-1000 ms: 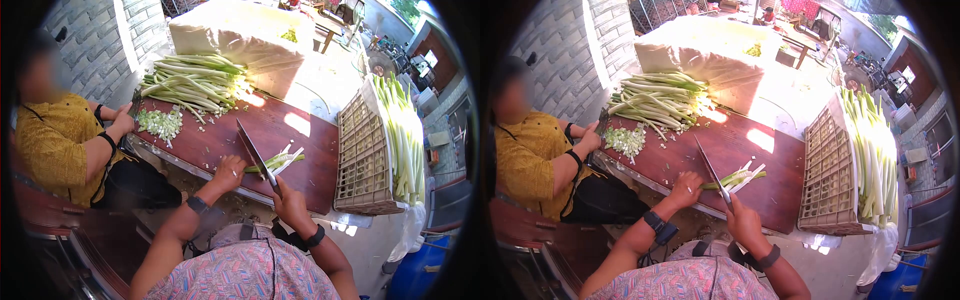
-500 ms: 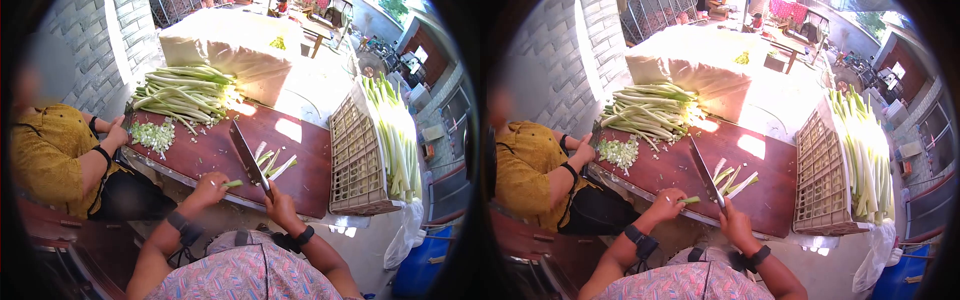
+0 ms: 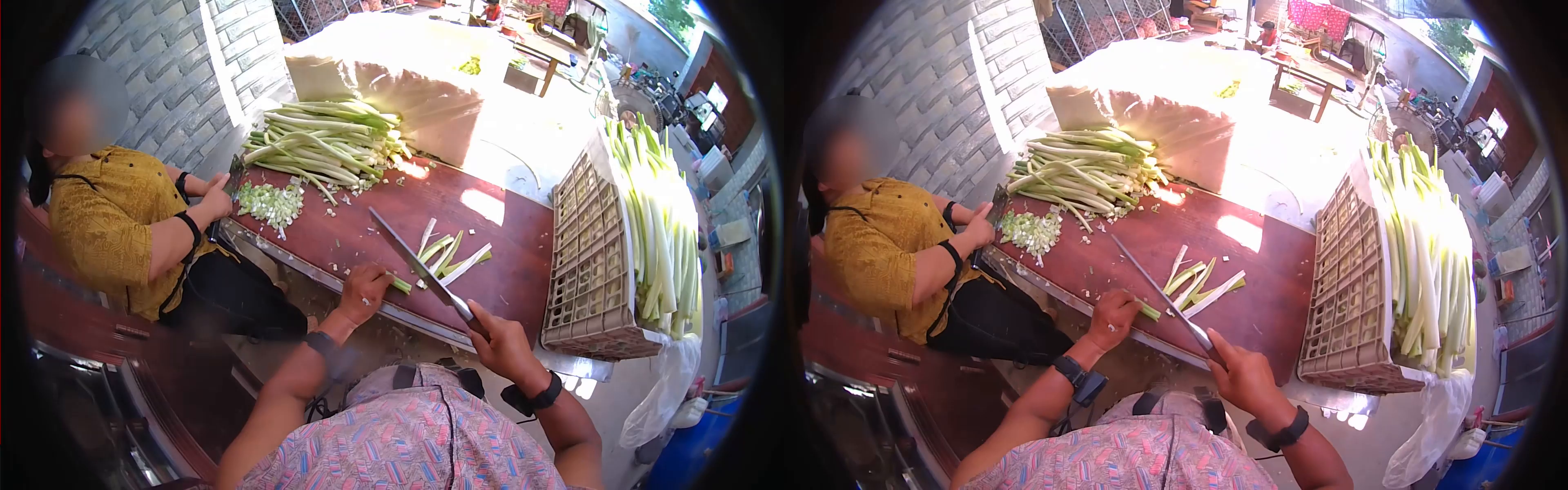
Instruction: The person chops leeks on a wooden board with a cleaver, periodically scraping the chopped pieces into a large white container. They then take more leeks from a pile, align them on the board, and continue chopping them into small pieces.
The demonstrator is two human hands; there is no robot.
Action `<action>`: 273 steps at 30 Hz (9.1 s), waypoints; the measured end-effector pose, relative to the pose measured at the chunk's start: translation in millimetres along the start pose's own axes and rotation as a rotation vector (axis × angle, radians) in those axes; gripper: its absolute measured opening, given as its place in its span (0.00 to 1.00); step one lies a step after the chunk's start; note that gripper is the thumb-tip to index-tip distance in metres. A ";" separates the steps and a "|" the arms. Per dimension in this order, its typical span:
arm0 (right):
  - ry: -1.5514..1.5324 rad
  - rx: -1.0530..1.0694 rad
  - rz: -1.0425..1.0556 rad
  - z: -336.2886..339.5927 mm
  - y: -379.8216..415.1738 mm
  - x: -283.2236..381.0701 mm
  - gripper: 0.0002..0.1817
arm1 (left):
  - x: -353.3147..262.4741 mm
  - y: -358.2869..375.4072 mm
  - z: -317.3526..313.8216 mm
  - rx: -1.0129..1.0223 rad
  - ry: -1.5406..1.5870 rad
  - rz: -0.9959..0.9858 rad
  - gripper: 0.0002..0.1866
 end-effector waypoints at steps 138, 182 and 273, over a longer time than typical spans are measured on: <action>0.043 -0.273 -0.334 33.2 50.1 -55.4 0.29 | -81.2 -71.5 -85.1 0.122 0.044 -0.012 0.17; 0.452 -0.171 -0.307 5.1 78.7 -20.1 0.32 | -103.4 -62.7 -70.3 -0.008 0.154 -0.065 0.05; 0.366 -0.289 -0.356 7.8 78.0 -0.2 0.29 | -91.4 -69.6 -80.9 0.003 0.311 -0.023 0.04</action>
Point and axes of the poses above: each hand's wrist, its own y-axis away from the middle knuckle, its own z-axis out of the back of the hand, x = y × z, the point moved 9 cm from there along -y, towards the middle knuckle, and after that the axes turned 13 degrees about -y, right-handed, at the moved point
